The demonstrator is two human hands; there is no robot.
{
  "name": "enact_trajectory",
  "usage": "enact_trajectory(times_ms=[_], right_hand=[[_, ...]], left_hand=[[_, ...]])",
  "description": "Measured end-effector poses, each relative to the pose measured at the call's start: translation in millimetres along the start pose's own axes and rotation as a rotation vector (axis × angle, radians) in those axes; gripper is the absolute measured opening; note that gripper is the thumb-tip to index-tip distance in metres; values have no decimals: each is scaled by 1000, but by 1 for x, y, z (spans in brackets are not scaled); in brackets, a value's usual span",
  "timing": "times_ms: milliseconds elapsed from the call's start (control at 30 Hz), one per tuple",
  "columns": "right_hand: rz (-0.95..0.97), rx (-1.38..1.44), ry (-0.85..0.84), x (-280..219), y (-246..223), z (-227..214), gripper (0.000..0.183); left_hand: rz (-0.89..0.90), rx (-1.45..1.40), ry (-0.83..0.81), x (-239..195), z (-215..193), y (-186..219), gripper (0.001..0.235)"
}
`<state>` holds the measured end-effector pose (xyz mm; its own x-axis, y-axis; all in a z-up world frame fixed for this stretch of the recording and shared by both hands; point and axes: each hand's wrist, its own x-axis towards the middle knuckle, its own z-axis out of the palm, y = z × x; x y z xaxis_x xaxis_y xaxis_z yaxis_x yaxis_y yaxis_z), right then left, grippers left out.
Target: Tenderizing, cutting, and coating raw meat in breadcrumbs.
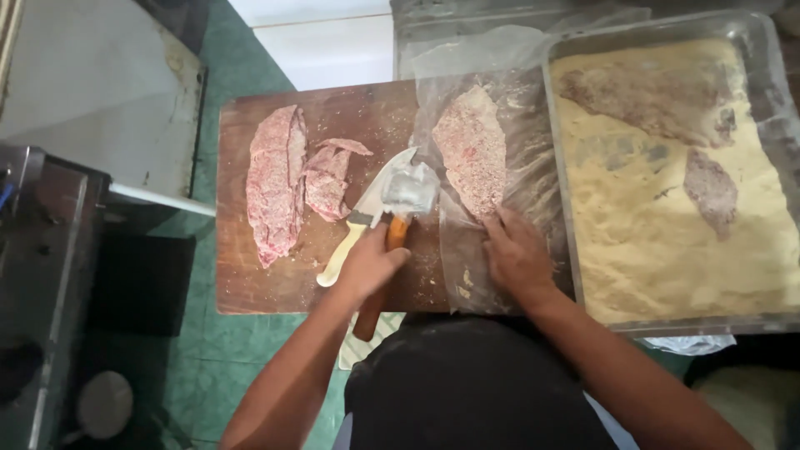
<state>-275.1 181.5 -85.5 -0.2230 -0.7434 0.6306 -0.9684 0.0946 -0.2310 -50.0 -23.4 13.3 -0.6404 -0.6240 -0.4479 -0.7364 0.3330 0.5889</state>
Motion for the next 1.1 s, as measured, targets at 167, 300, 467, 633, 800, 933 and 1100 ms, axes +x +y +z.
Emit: enact_trajectory(times_ms=[167, 300, 467, 633, 800, 933, 1100], right_hand=[[24, -4, -76, -3, 3, -6, 24], [11, -59, 45, 0, -16, -24, 33], [-20, -74, 76, 17, -34, -56, 47], [-33, -94, 82, 25, -37, -66, 44], [8, -76, 91, 25, -40, -64, 42], [-18, -60, 95, 29, -34, -63, 44], [-4, -54, 73, 19, -36, -62, 43]], left_hand=[[3, -694, -110, -13, -14, 36, 49], [178, -26, 110, -16, -39, 104, 61], [442, -16, 423, 25, -24, 151, 40], [175, 389, 38, 84, -43, 181, 59], [353, 116, 301, 74, -32, 192, 32], [225, 140, 157, 172, -11, 146, 60], [294, 138, 269, 108, -18, 198, 39]])
